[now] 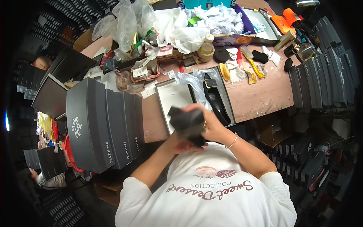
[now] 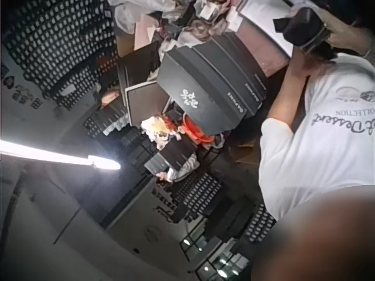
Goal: Cleaning a pair of black high-heeled shoes and packing them into a shoebox with tissue paper and inserts.
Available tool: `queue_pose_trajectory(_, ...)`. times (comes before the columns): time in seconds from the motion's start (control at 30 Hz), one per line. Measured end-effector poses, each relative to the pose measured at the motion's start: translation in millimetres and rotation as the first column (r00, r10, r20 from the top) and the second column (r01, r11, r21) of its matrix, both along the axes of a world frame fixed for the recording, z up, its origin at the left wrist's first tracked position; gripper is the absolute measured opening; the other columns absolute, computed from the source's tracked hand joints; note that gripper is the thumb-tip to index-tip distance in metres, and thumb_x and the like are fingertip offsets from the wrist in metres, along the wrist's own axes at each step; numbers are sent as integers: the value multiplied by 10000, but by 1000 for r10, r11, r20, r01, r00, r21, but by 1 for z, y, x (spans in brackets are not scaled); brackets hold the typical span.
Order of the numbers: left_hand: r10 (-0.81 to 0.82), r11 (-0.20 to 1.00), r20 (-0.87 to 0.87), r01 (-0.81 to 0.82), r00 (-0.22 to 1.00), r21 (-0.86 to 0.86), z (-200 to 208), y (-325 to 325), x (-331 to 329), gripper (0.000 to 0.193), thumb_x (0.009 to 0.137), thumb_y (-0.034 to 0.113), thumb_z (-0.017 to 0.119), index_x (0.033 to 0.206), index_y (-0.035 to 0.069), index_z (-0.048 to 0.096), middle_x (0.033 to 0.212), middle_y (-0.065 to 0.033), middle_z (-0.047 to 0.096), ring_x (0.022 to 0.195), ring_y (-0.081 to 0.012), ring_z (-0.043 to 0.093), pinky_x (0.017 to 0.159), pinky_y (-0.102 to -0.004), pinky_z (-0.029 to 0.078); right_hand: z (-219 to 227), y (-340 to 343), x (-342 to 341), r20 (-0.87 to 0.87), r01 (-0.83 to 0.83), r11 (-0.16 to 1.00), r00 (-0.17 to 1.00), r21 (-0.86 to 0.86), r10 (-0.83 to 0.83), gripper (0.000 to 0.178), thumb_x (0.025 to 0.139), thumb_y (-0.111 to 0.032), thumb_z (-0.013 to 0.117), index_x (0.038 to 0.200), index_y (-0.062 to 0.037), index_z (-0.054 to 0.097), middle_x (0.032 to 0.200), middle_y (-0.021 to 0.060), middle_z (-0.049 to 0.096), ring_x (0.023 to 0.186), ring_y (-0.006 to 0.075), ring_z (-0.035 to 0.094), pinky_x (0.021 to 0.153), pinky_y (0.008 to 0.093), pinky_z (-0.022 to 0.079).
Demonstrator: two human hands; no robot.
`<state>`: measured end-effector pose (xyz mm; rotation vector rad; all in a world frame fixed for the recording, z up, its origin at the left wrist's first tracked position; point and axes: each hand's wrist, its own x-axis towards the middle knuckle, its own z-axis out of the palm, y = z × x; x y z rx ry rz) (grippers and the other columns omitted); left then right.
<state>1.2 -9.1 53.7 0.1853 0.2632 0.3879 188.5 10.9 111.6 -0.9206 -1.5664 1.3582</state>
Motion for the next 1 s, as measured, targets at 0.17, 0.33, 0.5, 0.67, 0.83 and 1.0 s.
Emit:
queue_pose_trajectory(0.17,222,906,-386,-42,895,422,-7,-12,9,368,970,297,554,1221,28,551,1203,-147,598,1087,-278,610,989,-484,489,24,-2,-11,265,-325,910,929,259,257,681,686,-53,698,1336,-76,494,1245,153,515,1193,354,478,1049,404,381)
queue_pose_trajectory(0.33,316,859,-152,-350,937,-374,-30,-1,13,456,956,408,500,1156,11,600,1086,-242,641,976,-449,634,933,-587,487,-12,-2,64,226,348,932,904,105,-363,467,865,-180,647,1281,-2,533,1197,151,554,1096,277,547,987,338,407)
queue_pose_trajectory(0.5,395,761,-421,-548,816,-347,-49,9,3,428,936,389,509,1116,13,605,1035,-253,639,931,-494,630,848,-594,541,-32,-57,81,396,484,873,791,62,-467,341,882,-64,581,1213,14,585,1109,158,607,1038,271,596,911,333,455)
queue_pose_trajectory(0.67,488,801,-376,-575,788,-165,-53,-2,9,316,923,378,579,1092,113,610,1052,-74,661,925,-205,657,749,-411,580,-21,-36,10,615,-95,870,744,484,-261,381,757,-64,651,1133,-9,624,1112,175,610,1008,323,607,924,398,452)
queue_pose_trajectory(0.83,487,871,-647,-277,587,405,2,13,9,419,979,389,507,1174,24,572,1001,-105,650,879,-159,640,790,-273,523,-88,-40,-19,504,-9,985,860,170,-79,254,846,-121,599,1061,3,655,937,111,656,957,243,605,936,391,430)
queue_pose_trajectory(1.0,552,834,-371,-479,747,276,-23,33,-19,441,1024,365,387,1212,-8,529,1018,-222,646,902,-365,647,799,-430,551,-18,-44,29,-280,-360,804,927,-473,250,235,922,-77,567,1116,20,659,1010,75,653,1008,158,596,875,284,470)
